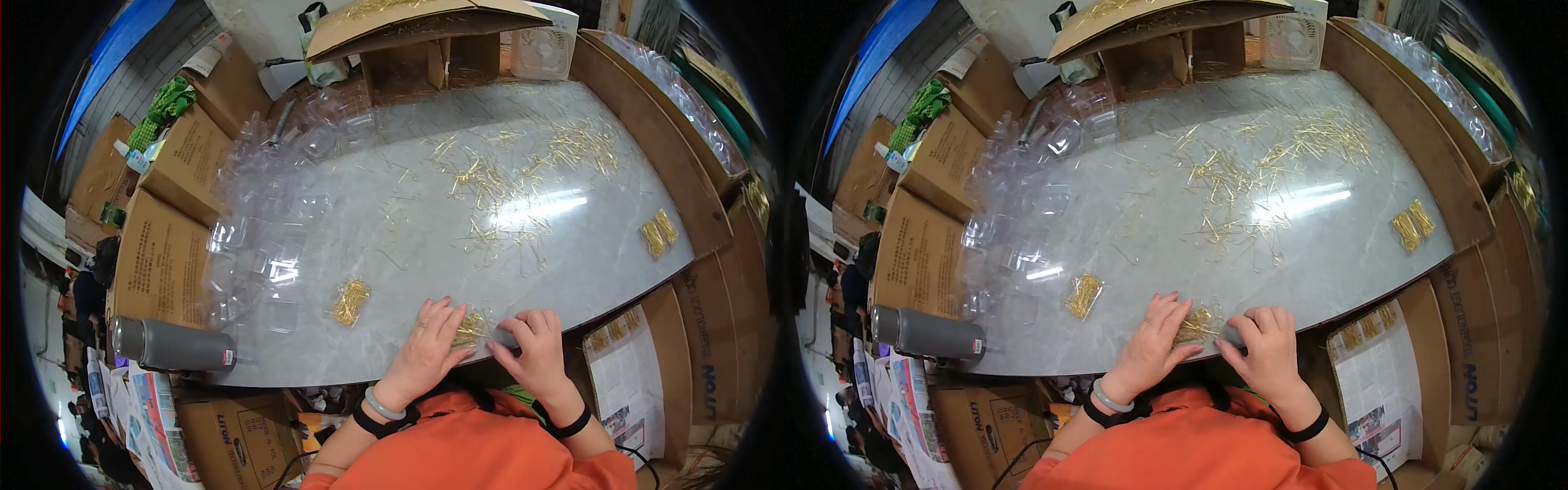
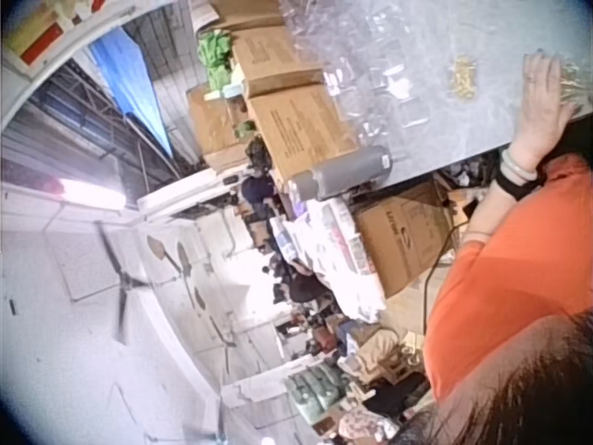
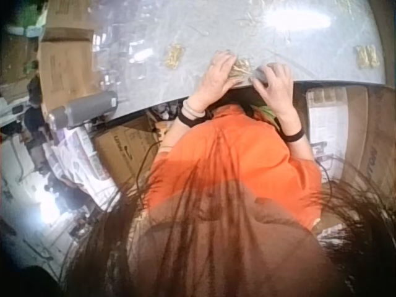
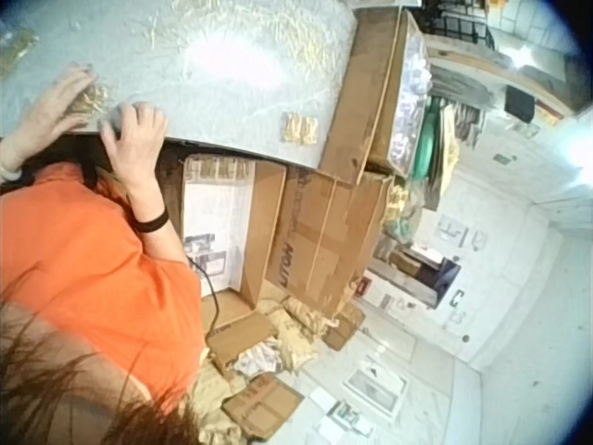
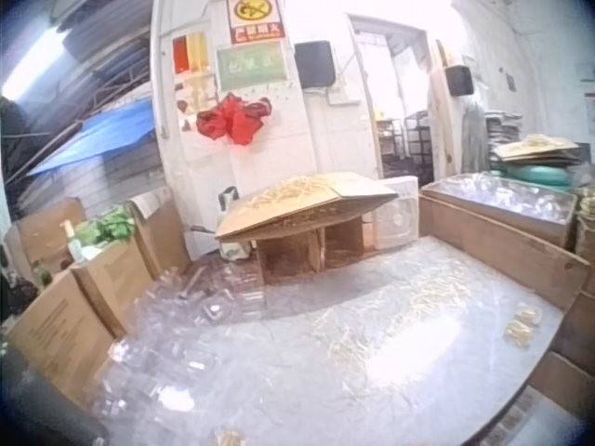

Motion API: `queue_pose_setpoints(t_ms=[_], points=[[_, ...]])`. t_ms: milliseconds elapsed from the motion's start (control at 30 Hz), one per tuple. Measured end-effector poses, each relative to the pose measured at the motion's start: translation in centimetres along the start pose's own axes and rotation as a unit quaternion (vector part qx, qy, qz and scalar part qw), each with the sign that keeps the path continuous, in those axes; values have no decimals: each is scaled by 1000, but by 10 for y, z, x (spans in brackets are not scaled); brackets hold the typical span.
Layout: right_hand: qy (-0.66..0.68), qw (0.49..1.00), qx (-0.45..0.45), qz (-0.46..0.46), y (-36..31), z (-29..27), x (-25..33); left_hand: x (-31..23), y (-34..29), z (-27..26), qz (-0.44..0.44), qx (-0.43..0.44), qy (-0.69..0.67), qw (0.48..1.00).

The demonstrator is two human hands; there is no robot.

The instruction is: The recorder is sorting small metal pins and placing them into a small plastic bag on a workbench.

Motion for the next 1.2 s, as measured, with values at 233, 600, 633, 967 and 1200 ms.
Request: queue_pose_setpoints(t_ms=[233, 600, 633, 967, 1200], points=[[88, 995, 50, -23, 1, 11, -1, 1, -2, 0, 3, -6, 2, 1000], [-12, 996, 82, -34, 40, 8, -13, 0, 0, -4, -5, -1, -10, 1000], [-25, 997, 68, -22, 37, 11, -10, 0, 0, -4, -6, -3, -12, 1000], [199, 974, 54, 90, 18, 18, 0, 3, -3, 0, 1, -6, -3, 1000], [49, 980, 138, -137, 27, 31, 14, 10, -7, -15, -66, -46, -213, 974]])
Point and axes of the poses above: each hand's wrist, its own y-axis towards the middle knuckle, its own z-axis out of the palm, x = y × z, the point moved 2 cm from there along y, towards the middle knuckle, and after that the axes turned 14 degrees about y, right-handed, at the moved point
